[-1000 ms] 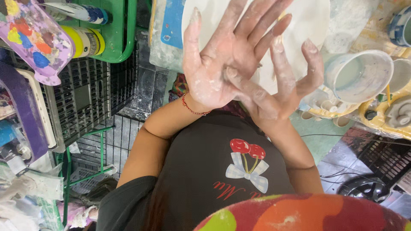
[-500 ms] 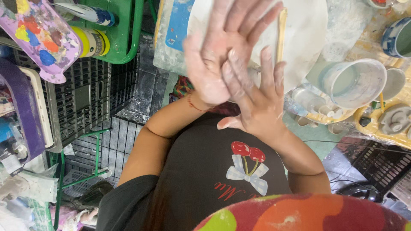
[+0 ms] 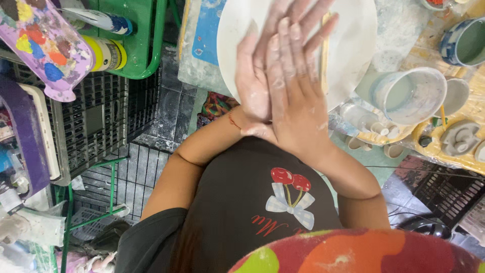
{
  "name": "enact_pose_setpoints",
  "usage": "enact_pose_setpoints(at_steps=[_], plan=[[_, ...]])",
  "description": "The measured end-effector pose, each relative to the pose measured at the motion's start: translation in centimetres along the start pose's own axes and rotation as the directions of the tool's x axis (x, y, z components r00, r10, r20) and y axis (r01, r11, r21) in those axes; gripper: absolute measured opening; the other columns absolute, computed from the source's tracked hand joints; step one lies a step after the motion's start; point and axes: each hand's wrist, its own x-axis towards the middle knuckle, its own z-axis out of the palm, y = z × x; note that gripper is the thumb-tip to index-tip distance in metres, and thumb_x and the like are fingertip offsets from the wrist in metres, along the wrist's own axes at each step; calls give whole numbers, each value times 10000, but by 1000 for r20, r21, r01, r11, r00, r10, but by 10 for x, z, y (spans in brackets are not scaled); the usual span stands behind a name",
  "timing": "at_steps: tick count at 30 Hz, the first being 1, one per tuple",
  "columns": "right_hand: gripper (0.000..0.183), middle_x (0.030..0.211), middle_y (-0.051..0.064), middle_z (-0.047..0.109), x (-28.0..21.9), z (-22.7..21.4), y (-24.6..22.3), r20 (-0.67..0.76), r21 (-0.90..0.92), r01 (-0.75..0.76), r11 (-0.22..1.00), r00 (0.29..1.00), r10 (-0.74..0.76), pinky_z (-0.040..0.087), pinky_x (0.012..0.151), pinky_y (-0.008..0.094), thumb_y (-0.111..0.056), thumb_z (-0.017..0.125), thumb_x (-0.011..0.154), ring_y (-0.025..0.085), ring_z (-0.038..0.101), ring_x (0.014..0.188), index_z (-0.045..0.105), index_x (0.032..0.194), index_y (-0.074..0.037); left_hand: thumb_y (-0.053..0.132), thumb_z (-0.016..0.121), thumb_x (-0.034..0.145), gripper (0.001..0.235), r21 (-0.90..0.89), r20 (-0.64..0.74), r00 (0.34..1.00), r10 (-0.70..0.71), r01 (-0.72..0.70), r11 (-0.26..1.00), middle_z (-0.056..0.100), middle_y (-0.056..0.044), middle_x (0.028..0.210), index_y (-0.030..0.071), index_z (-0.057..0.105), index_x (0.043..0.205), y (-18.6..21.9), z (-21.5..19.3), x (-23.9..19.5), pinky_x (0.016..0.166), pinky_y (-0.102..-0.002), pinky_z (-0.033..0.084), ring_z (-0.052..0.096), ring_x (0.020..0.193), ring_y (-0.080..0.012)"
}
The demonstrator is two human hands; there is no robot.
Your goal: The person uses a wooden tool and their hands to smooth the interior and edges of a small clay bowl on a white rotating plate. They dip the tool into water and run it along the clay surface while rotating the plate.
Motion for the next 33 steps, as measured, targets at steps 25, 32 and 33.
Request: enact_pose_setpoints(at_steps=[25,32,33], plan=[[1142,1589,313,377,-13,3,-13,58,45,91,995,994,-94,326,1239,570,-759,606,860,457,379,1512,319,1545,110,493,188,1064,716,277,73,994,-79,56,959,151,-166,1689,118,122,1671,20,8,13,1306,-566,116,143,1557,-394],[1110,1641,324,324,-9,0,14,27,-99,-41,994,999,44,250,1307,553,-736,574,908,460,303,1569,351,1556,137,490,142,1063,719,176,61,968,-244,230,957,96,-154,1748,152,110,1697,6,-5,2,1318,-536,104,108,1601,-391],[1136,1628,343,310,-13,2,8,42,-59,-13,998,999,16,237,1298,551,-762,561,893,483,283,1557,348,1543,145,526,148,1050,746,203,55,971,-231,216,955,88,-151,1745,159,94,1698,6,-1,4,1310,-540,105,101,1597,-381]])
